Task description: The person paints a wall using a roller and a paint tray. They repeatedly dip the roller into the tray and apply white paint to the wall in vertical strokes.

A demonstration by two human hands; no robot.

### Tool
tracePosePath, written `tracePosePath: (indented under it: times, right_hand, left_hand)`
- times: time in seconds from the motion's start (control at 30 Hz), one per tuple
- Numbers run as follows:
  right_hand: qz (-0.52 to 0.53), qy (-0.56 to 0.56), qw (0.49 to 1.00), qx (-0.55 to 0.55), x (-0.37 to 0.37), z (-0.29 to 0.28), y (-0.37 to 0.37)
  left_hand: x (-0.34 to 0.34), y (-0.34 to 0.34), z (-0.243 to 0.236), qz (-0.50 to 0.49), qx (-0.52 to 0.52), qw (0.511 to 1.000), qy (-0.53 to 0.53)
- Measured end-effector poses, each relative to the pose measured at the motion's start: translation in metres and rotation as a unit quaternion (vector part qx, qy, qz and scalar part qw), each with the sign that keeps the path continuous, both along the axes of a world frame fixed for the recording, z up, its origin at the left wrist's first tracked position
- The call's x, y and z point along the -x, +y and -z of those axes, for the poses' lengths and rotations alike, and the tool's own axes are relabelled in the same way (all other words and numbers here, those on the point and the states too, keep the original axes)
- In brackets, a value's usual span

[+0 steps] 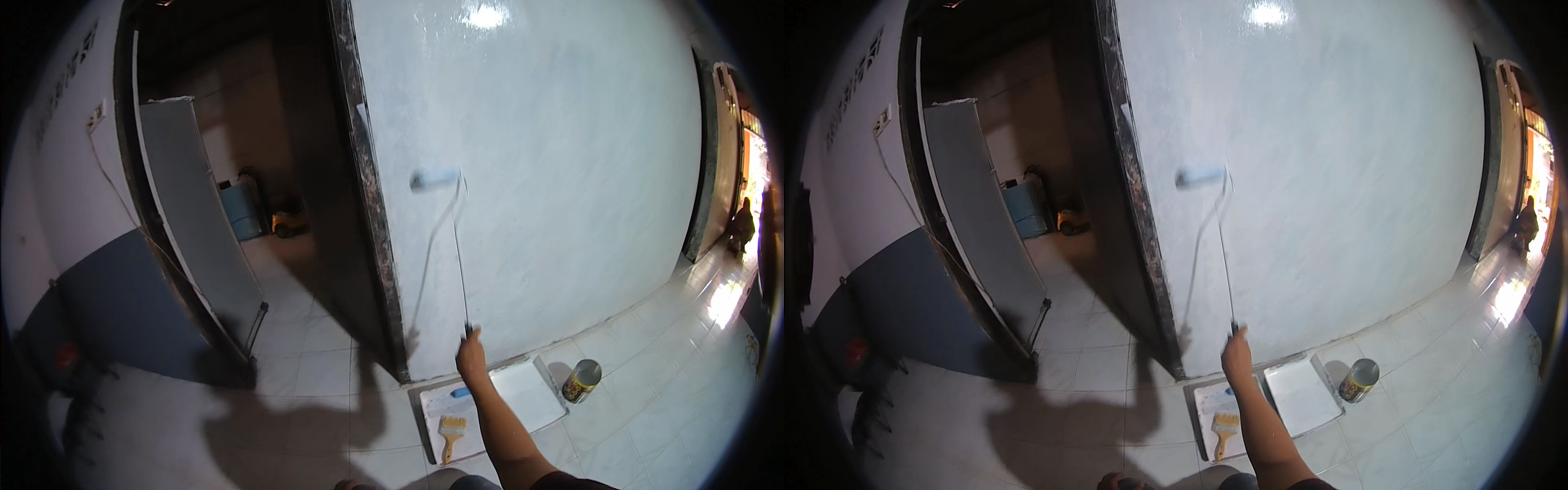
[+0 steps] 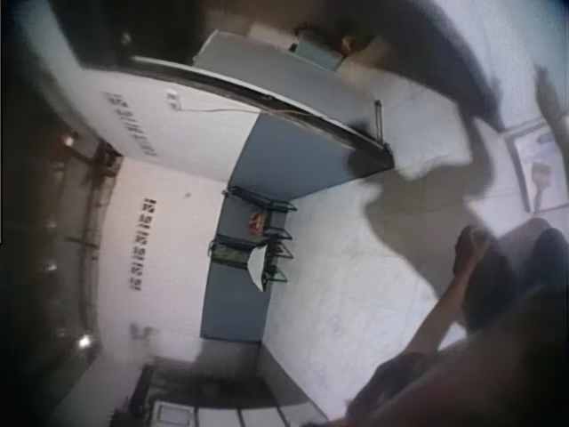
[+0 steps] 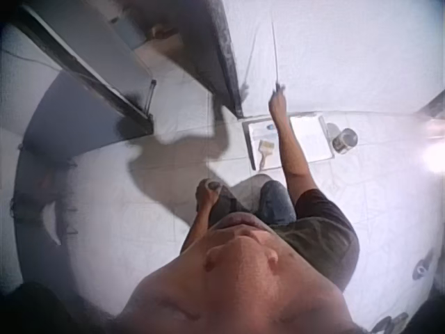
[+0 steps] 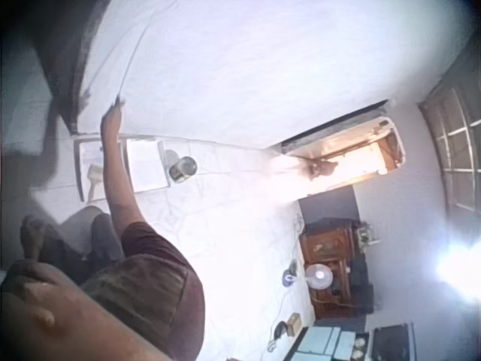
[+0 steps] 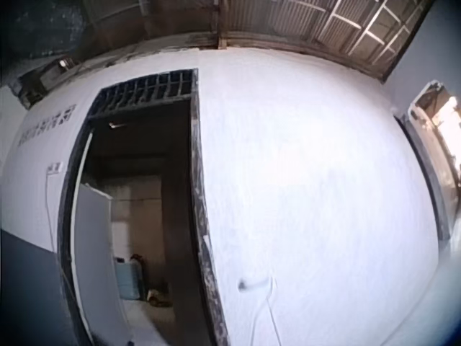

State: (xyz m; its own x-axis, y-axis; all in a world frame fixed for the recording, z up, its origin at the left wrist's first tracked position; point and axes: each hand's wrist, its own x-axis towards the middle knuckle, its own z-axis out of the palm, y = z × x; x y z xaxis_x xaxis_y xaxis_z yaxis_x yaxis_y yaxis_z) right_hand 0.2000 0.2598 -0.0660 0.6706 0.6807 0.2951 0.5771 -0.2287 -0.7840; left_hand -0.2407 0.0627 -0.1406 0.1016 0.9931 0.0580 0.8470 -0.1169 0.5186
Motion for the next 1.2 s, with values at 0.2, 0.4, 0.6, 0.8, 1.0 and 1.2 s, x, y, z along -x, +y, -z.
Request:
tracePosePath:
  times: [0.2, 0.4, 0.6, 0.8, 1.0, 1.2]
  right_hand:
    - [-0.013, 0.111, 0.978, 0.179, 0.070, 0.235, -0.099]
    - [0.005, 0.058, 0.998, 0.036, 0.061, 0.218, -0.048]
    - [0.051, -0.084, 0.994, -0.046, -0.026, -0.021, 0.032]
    - [0.037, -0.060, 0.997, -0.018, -0.044, -0.017, 0.011]
    - [0.022, 0.036, 0.995, 0.090, 0.008, 0.218, -0.100]
    - [0.013, 0.071, 0.993, 0.093, 0.018, 0.202, -0.084]
  left_hand:
    - [0.038, -0.029, 0.020, 0.003, -0.089, 0.996, 0.024]
    - [0.045, -0.030, 0.009, -0.028, -0.089, 0.995, 0.020]
    - [0.028, -0.013, 0.031, 0.008, -0.113, 0.993, 0.018]
    - [0.009, 0.000, 0.024, 0.025, -0.089, 0.995, 0.035]
    - [0.016, -0.006, 0.011, 0.021, -0.051, 0.998, 0.020]
    - [0.020, -0.014, -0.003, -0.008, -0.056, 0.998, 0.009]
